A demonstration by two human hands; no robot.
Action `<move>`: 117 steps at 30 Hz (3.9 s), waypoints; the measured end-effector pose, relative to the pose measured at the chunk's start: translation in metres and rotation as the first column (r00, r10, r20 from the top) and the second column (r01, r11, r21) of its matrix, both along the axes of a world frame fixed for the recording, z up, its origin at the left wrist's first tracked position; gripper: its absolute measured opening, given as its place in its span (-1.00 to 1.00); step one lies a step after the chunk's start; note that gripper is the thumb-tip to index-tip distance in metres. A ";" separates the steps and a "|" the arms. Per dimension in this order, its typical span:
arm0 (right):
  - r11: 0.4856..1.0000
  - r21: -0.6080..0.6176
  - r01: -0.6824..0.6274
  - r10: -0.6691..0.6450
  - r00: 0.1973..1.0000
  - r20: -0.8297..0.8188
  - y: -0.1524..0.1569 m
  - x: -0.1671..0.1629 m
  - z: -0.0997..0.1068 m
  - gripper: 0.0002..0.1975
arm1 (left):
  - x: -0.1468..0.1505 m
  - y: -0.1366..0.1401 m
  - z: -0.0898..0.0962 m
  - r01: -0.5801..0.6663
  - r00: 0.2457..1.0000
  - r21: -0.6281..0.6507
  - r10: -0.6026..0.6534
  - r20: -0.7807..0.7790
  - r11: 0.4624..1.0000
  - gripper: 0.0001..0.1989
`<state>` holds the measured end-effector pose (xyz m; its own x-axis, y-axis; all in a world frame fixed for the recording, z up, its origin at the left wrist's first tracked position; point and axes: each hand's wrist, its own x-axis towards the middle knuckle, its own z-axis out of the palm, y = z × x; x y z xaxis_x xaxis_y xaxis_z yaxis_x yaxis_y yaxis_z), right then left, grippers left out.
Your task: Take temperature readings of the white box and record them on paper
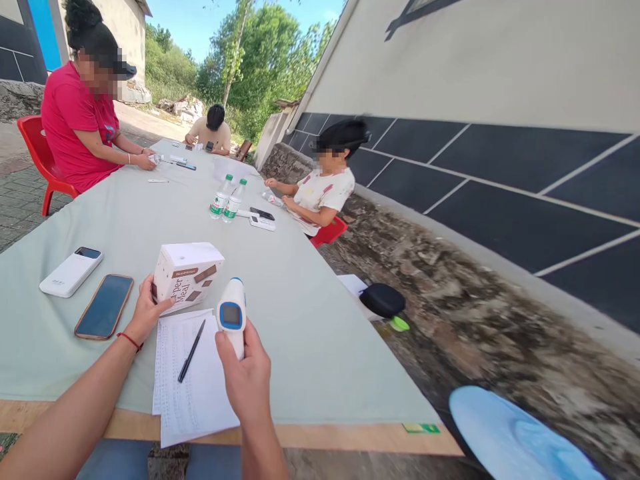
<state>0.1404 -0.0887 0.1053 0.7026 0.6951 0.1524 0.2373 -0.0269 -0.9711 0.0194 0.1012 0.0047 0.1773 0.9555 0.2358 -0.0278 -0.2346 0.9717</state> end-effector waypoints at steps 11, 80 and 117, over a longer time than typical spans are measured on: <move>0.636 -0.717 0.285 0.190 0.843 0.503 -0.016 0.124 -0.089 -0.50 | 0.002 0.010 -0.007 -0.272 0.953 0.001 0.270 -0.135 0.962 -0.71; 0.967 -0.132 -0.217 0.224 0.974 0.039 0.042 0.029 -0.127 -0.89 | 0.006 -0.035 0.013 0.616 0.477 0.116 -0.252 -0.842 0.779 -0.71; 0.976 -0.139 -0.170 0.179 0.983 0.051 0.042 0.028 -0.123 -0.89 | 0.006 -0.035 0.015 0.620 0.455 0.092 -0.262 -0.851 0.779 -0.71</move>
